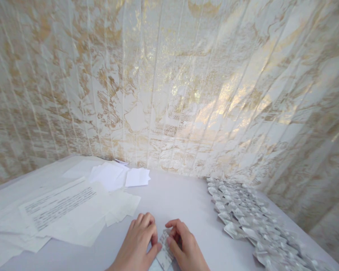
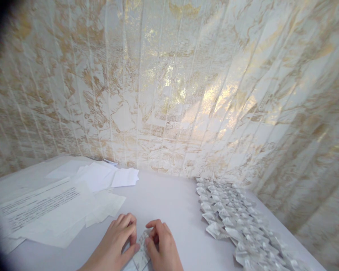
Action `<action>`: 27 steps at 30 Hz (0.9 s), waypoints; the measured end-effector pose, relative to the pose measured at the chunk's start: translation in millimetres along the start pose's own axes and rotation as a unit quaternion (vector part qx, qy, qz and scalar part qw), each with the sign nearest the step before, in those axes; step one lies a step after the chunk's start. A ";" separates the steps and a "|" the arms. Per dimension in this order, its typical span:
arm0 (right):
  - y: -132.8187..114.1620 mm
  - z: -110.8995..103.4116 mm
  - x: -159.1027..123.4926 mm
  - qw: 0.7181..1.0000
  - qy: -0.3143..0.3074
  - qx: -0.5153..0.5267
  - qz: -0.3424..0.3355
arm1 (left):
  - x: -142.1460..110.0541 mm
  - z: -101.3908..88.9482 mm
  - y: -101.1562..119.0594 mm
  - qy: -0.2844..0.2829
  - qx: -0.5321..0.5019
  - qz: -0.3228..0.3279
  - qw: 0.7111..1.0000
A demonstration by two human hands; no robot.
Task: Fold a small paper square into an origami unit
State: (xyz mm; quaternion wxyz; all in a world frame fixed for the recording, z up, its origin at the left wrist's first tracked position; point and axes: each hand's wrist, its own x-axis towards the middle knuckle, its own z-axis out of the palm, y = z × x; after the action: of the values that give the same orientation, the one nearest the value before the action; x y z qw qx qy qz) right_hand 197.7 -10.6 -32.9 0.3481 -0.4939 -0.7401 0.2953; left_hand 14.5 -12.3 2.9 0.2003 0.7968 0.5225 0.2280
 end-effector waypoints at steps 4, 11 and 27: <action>3.0 -8.1 1.0 0.999 -0.027 -0.031 -0.028 | -2.5 5.0 -5.0 0.030 -0.022 0.012 0.999; -4.2 -30.2 3.9 0.993 -0.088 -0.073 -0.020 | -1.0 -2.6 -0.8 -0.066 0.040 0.089 0.993; -24.2 -16.4 2.7 0.977 -0.032 -0.208 0.030 | 2.0 0.9 1.5 -0.032 0.056 0.043 0.997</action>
State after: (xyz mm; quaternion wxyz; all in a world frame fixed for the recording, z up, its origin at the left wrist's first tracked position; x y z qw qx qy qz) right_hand 197.5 -14.7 -3.9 0.2045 -0.5679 -0.7809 0.1610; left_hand 16.9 -11.2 3.3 0.1619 0.8355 0.4930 0.1807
